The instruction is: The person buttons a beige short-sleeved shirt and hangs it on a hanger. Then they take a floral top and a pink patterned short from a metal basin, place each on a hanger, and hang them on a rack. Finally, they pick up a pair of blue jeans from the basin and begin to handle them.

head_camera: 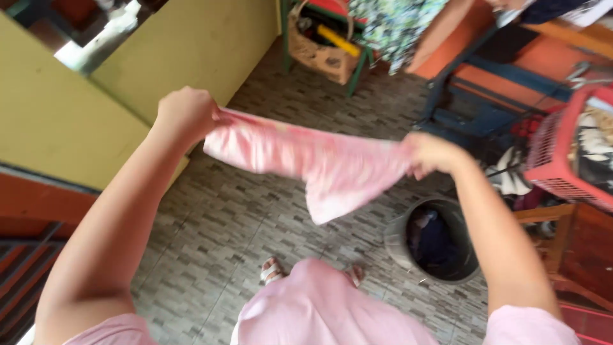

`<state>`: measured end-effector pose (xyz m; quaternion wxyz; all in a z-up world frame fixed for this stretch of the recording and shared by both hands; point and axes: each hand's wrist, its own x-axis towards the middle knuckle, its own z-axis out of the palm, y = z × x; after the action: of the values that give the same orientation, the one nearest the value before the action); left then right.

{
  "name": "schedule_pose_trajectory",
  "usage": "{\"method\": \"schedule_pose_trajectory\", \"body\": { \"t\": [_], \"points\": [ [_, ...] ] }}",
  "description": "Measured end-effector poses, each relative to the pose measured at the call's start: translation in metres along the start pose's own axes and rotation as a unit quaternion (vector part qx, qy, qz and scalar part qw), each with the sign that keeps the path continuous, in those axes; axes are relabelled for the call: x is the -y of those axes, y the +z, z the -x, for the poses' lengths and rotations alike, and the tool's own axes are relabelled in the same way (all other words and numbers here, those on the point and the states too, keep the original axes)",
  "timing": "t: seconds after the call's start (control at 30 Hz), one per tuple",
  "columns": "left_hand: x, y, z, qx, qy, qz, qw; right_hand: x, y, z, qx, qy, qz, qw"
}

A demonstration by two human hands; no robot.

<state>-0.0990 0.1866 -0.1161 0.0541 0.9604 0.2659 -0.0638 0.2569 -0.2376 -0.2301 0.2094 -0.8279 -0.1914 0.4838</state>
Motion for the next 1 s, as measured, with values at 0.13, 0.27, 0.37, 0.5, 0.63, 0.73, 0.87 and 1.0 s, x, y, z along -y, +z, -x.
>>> {"method": "schedule_pose_trajectory", "body": {
  "t": [0.13,0.27,0.37,0.5,0.63,0.73,0.87,1.0],
  "points": [
    [0.025,-0.008,0.048,-0.400,-0.055,-0.209,0.891,0.137,0.028,0.099,-0.382,-0.413,-0.036,0.826],
    [0.088,0.101,0.108,-0.379,-0.146,-0.155,0.901,0.067,0.084,0.061,-0.459,-0.455,0.092,0.757],
    [0.072,0.252,0.105,-0.142,-0.222,-0.077,0.962,0.014,0.209,-0.015,-0.263,-0.176,0.149,0.937],
    [0.108,0.372,0.100,0.684,-0.165,0.049,0.709,-0.169,0.301,-0.177,0.147,0.194,-0.235,0.941],
    [0.104,0.294,0.068,-0.009,-0.140,0.269,0.953,0.036,0.182,-0.127,-0.080,0.047,-0.553,0.828],
    [0.057,0.179,0.053,-0.167,-0.103,0.357,0.913,0.119,0.134,-0.089,-0.272,-0.203,-0.420,0.842],
    [0.022,0.130,0.074,-0.386,-0.053,0.364,0.846,0.162,0.159,-0.008,-0.540,-0.489,-0.115,0.675],
    [0.043,0.214,0.090,-0.132,-0.178,0.242,0.945,0.022,0.198,-0.104,-0.224,-0.179,0.157,0.945]
  ]
}}
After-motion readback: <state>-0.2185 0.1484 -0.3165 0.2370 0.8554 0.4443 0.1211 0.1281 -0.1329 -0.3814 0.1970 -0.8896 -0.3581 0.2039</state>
